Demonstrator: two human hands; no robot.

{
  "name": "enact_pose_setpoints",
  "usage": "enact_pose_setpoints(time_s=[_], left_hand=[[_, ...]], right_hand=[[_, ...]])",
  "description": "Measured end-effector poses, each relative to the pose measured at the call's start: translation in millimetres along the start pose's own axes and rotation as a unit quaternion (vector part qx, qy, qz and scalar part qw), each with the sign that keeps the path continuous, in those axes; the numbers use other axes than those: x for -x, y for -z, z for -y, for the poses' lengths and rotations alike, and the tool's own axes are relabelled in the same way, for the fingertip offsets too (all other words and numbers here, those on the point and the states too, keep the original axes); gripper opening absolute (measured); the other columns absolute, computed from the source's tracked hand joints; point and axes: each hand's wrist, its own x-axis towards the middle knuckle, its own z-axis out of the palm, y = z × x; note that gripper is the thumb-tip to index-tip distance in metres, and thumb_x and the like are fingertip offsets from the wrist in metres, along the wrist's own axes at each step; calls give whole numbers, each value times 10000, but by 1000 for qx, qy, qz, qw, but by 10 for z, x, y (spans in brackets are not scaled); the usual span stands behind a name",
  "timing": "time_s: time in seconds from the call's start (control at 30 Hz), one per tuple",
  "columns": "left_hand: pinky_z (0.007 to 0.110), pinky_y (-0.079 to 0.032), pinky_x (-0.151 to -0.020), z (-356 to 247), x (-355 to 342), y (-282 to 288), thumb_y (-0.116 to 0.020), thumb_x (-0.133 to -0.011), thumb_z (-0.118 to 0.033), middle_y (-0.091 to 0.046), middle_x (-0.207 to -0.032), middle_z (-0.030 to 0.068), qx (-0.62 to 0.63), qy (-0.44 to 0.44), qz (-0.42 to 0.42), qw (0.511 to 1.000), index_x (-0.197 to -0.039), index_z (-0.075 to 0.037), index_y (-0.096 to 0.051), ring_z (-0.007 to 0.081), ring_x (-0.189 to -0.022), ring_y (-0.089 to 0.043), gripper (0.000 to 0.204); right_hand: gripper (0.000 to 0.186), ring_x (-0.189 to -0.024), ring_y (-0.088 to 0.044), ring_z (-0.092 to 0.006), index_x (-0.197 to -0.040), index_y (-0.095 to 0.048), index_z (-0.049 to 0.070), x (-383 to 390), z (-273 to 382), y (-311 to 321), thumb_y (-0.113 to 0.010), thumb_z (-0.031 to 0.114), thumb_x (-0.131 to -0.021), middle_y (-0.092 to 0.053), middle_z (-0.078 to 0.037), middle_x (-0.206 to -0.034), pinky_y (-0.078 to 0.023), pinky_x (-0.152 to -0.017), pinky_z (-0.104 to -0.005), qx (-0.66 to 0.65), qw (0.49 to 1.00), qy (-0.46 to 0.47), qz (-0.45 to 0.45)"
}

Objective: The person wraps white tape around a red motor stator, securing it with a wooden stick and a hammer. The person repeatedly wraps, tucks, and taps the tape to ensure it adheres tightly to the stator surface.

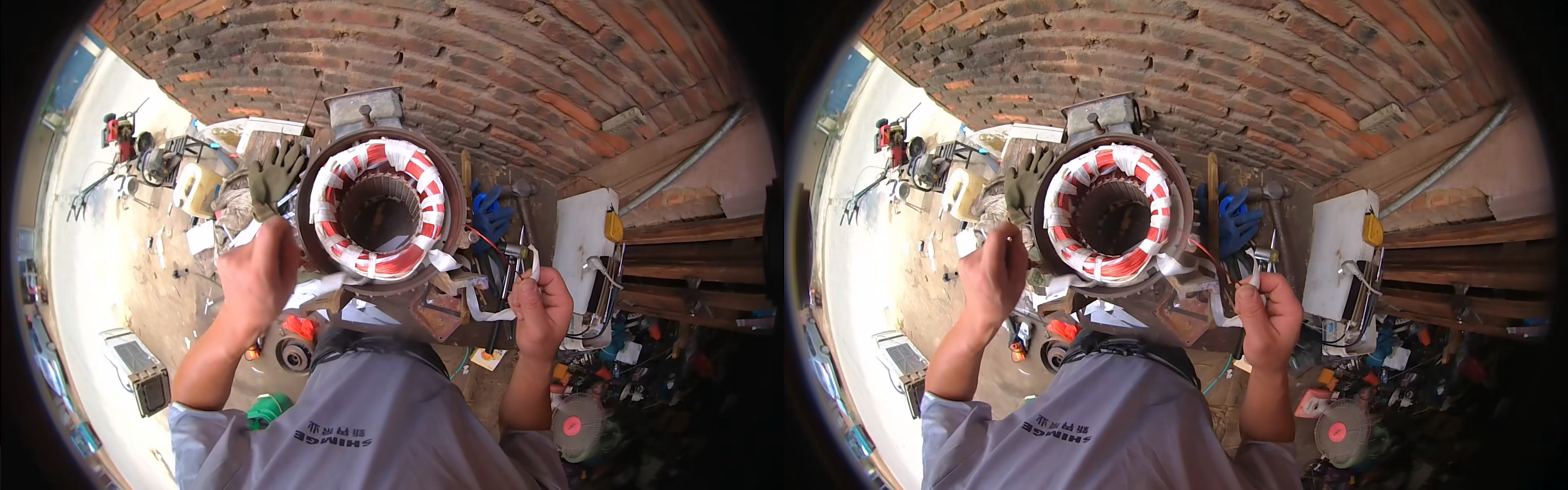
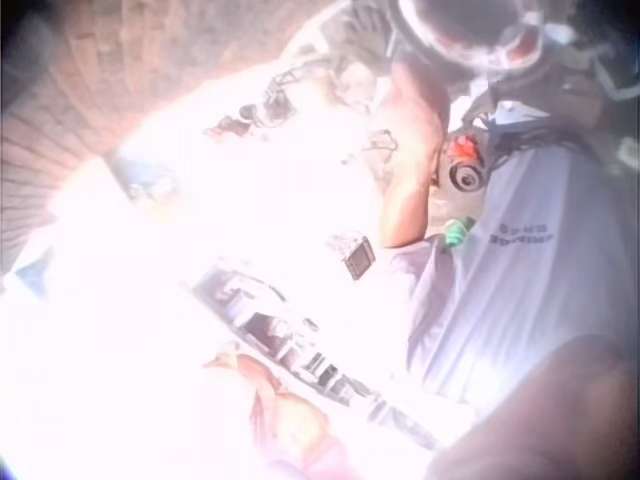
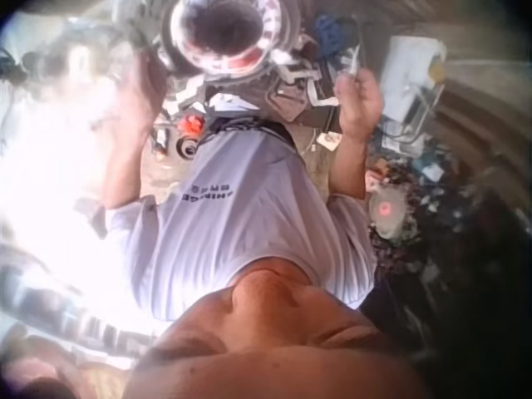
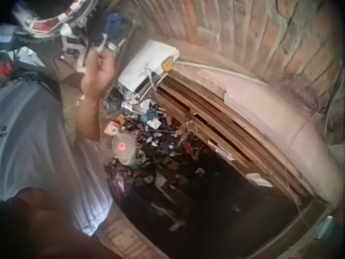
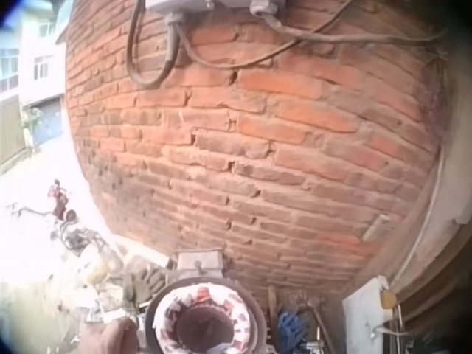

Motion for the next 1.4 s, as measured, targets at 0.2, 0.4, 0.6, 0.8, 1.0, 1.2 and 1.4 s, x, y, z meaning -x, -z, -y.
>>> enact_pose_setpoints(time_s=[0.2,0.4,0.6,0.8,1.0,1.2,1.4], left_hand=[[271,-447,-505,-243,289,379,-708,-945,-54,-623,-653,28,337,140,69,929,-1083,15,-633,98,-552,-582,171],[232,-502,-618,-794,309,41,-681,-1011,-330,-718,-849,96,795,316,297,424,-1286,60,-617,106,-707,-664,481],[261,-607,-695,-654,467,-130,-609,-1034,-80,-755,-1019,186,745,290,308,517,-1197,94,-644,155,-785,-736,241],[313,-633,-747,-630,604,-174,-615,-1028,-84,-755,-1060,190,768,409,290,398,-1153,95,-678,210,-865,-759,227],[339,-630,-756,-479,511,-158,-606,-1042,-133,-757,-1013,206,752,437,369,327,-1168,105,-652,255,-872,-762,273],[284,-585,-769,-492,734,-265,-636,-1036,-163,-753,-969,90,730,334,345,486,-1266,13,-617,128,-864,-716,290],[287,-568,-680,-494,678,-271,-699,-993,-160,-761,-885,78,665,291,356,588,-1125,-23,-696,132,-774,-728,190]], right_hand=[[99,-670,-543,-78,-989,-648,-8,63,104,-58,-705,32,-918,-633,-40,-786,-431,-608,-240,153,987,51,-19],[120,-587,-566,-172,-883,-689,71,-136,396,-353,-711,40,-769,-698,-68,-829,-448,-540,-316,385,831,308,258],[235,-574,-615,-212,-904,-724,84,-236,504,-486,-730,1,-683,-724,-62,-794,-476,-557,-342,443,826,149,314],[201,-623,-672,-224,-925,-725,56,-311,431,-558,-849,65,-767,-724,-55,-785,-506,-561,-323,324,887,17,329],[196,-657,-692,-228,-904,-724,59,-368,424,-671,-854,65,-758,-723,-58,-796,-482,-546,-333,280,901,-38,328],[151,-598,-655,-124,-834,-708,-26,-605,768,-601,-809,86,-827,-697,-76,-689,-487,-556,-257,386,895,-150,169],[50,-553,-659,-82,-875,-694,-71,-701,832,-655,-729,-37,-887,-725,-66,-712,-476,-477,-192,329,907,-242,101]])
